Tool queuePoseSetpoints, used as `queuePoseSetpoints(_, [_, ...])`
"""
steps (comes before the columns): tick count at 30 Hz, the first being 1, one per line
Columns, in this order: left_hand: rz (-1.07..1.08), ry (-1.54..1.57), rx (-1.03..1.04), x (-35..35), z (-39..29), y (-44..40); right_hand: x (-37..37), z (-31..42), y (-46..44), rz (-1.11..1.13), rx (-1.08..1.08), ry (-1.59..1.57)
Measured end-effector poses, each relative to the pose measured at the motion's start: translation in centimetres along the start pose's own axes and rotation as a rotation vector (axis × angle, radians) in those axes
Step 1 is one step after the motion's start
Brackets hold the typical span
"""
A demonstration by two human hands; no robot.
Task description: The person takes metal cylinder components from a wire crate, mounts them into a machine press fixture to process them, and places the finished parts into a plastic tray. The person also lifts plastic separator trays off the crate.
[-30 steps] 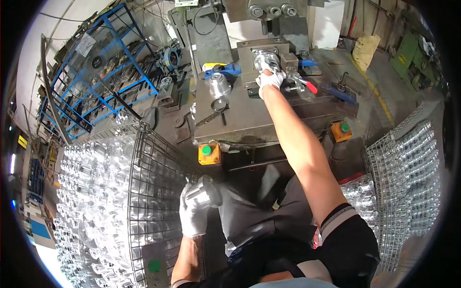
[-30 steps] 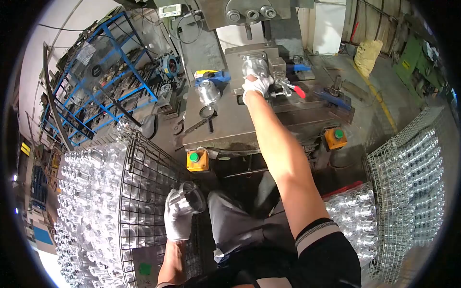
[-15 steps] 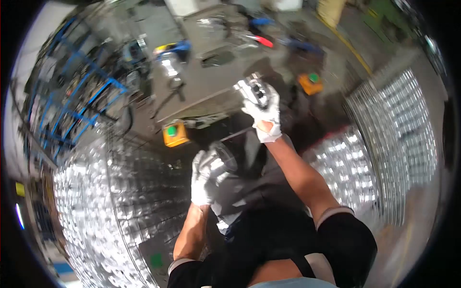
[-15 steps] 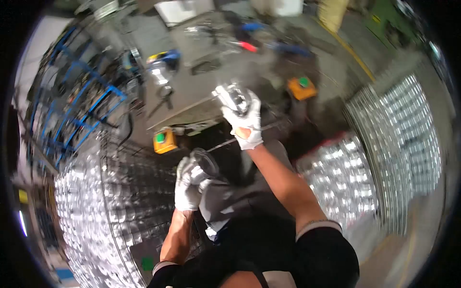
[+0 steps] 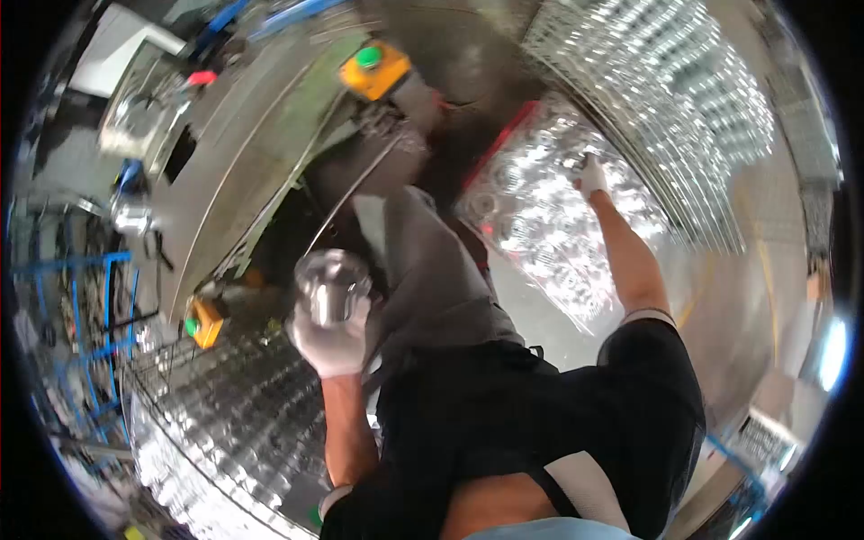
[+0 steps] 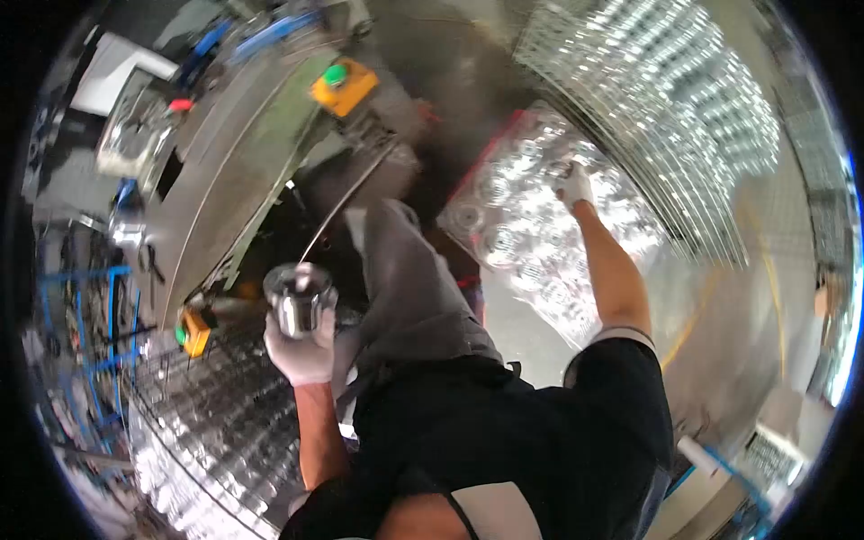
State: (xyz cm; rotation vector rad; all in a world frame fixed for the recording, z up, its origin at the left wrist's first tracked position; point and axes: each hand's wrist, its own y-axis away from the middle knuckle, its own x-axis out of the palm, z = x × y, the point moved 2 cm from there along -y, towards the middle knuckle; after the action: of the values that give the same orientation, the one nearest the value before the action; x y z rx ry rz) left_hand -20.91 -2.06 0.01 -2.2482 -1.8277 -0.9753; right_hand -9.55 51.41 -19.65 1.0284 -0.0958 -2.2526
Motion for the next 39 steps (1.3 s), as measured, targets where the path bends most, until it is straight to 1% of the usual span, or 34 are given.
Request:
queuePoseSetpoints(1, [-0.071,-0.220,0.093,0.5,-0.5,-0.3,1.0,-0.9,-0.7,0.058,0.120,-0.313])
queuePoseSetpoints(2, [-0.163,-0.444,0.171,1.0,-1.1,-0.5,1.3,0.3,-0.9,0.101,-0.012,0.023])
queuePoseSetpoints(3, [-0.123,-0.150,0.092,1.7,-1.7,-0.4,1.5,1.8,-1.0,0.101,-0.153,0.356])
queuePoseSetpoints(4, [-0.056,0.152,0.034,2.4,-2.2,-0.8,2.2,0.4,-2.4,0.166,-0.202,0.232])
queuePoseSetpoints(5, [0.041,0.454,-0.019,2.7,-2.9,-1.4,3.9,-6.4,-8.4,0.129,-0.216,0.479])
queuePoseSetpoints(6, [0.006,0.492,-0.012,2.3,-3.4,-2.0,3.4,-5.5,-8.7,0.189,-0.145,0.684])
queuePoseSetpoints(7, [-0.018,0.537,-0.015,1.8,-3.5,-2.5,4.7,-12.2,-14.0,0.201,-0.092,0.536])
queuePoseSetpoints(8, [-0.020,0.495,0.030,1.2,-3.8,-2.9,6.0,-18.3,-18.7,0.207,-0.039,0.387])
queuePoseSetpoints(9, [-0.024,0.453,0.074,0.5,-4.0,-3.3,5.3,-14.4,-15.9,0.237,0.052,0.496])
queuePoseSetpoints(11, [-0.005,0.456,0.193,0.5,-5.0,-3.4,5.7,-10.9,-12.7,0.171,0.104,0.690])
queuePoseSetpoints(12, [0.028,0.480,0.235,0.7,-5.7,-3.4,6.1,-11.2,-12.9,0.235,-0.025,0.753])
queuePoseSetpoints(13, [-0.014,0.565,0.257,1.2,-6.7,-3.5,6.4,-11.6,-13.0,0.293,-0.152,0.812])
queuePoseSetpoints(14, [0.018,0.520,0.326,0.4,-7.1,-4.1,6.4,-13.5,-13.2,0.288,-0.175,0.803])
queuePoseSetpoints(15, [0.057,0.478,0.396,-0.4,-7.7,-4.8,6.3,-15.9,-14.5,0.235,-0.129,0.702])
queuePoseSetpoints(16, [0.023,0.486,0.420,-0.6,-8.8,-5.3,6.1,-13.3,-13.6,0.181,-0.126,0.692])
queuePoseSetpoints(17, [0.077,0.517,0.422,-0.9,-9.9,-6.2,5.6,-9.8,-12.3,0.100,-0.157,0.725])
queuePoseSetpoints(18, [0.026,0.226,0.558,0.9,-12.1,-6.6,5.2,-7.2,-11.3,0.016,-0.203,0.749])
queuePoseSetpoints(19, [0.097,0.304,0.532,0.4,-13.4,-8.0,5.0,-4.0,-9.7,-0.028,-0.252,0.734])
queuePoseSetpoints(20, [0.165,0.380,0.500,-0.1,-14.8,-9.4,4.1,4.3,-3.0,0.175,-0.126,0.528])
queuePoseSetpoints(21, [0.089,0.362,0.561,-0.2,-15.7,-11.5,3.0,13.0,4.1,0.344,0.037,0.335])
queuePoseSetpoints(23, [0.003,0.397,0.547,-0.3,-18.4,-15.7,6.2,11.5,2.8,0.112,-0.515,0.529])
queuePoseSetpoints(24, [-0.026,0.447,0.532,-0.2,-19.4,-17.9,9.0,9.9,1.7,0.185,-0.544,0.347])
queuePoseSetpoints(25, [-0.055,0.496,0.514,-0.3,-20.2,-20.2,9.8,11.3,2.6,0.207,-0.623,0.276])
queuePoseSetpoints(26, [-0.170,0.525,0.436,-0.7,-20.7,-22.7,10.5,13.1,3.9,0.233,-0.702,0.206])
queuePoseSetpoints(27, [-0.202,0.526,0.451,-0.5,-21.3,-24.5,10.2,18.3,9.2,0.206,-0.833,0.252])
queuePoseSetpoints(29, [-0.274,0.531,0.438,-0.1,-22.0,-26.9,11.0,21.4,11.9,0.287,-0.807,0.208])
queuePoseSetpoints(30, [-0.267,0.513,0.436,-0.2,-22.2,-28.1,11.2,23.1,13.2,0.342,-0.825,0.197])
queuePoseSetpoints(31, [-0.257,0.517,0.439,0.2,-22.5,-28.4,11.4,24.7,14.6,0.383,-0.766,0.164])
queuePoseSetpoints(33, [-0.329,0.448,0.426,1.2,-23.0,-28.6,11.9,26.7,16.1,0.397,-0.780,0.130])
queuePoseSetpoints(34, [-0.331,0.399,0.461,1.5,-23.3,-28.8,12.1,27.7,16.8,0.420,-0.771,0.108])
queuePoseSetpoints(35, [-0.327,0.405,0.462,1.9,-23.5,-29.0,12.4,28.4,17.1,0.408,-0.841,0.111])
queuePoseSetpoints(37, [-0.442,0.309,0.491,2.8,-23.9,-28.9,12.0,31.3,19.4,0.455,-0.780,0.109])
queuePoseSetpoints(38, [-0.465,0.319,0.502,3.1,-23.8,-28.6,12.4,32.1,19.8,0.456,-0.783,0.115])
queuePoseSetpoints(39, [-0.469,0.324,0.503,2.7,-23.8,-28.7,12.8,32.9,20.2,0.493,-0.777,0.051])
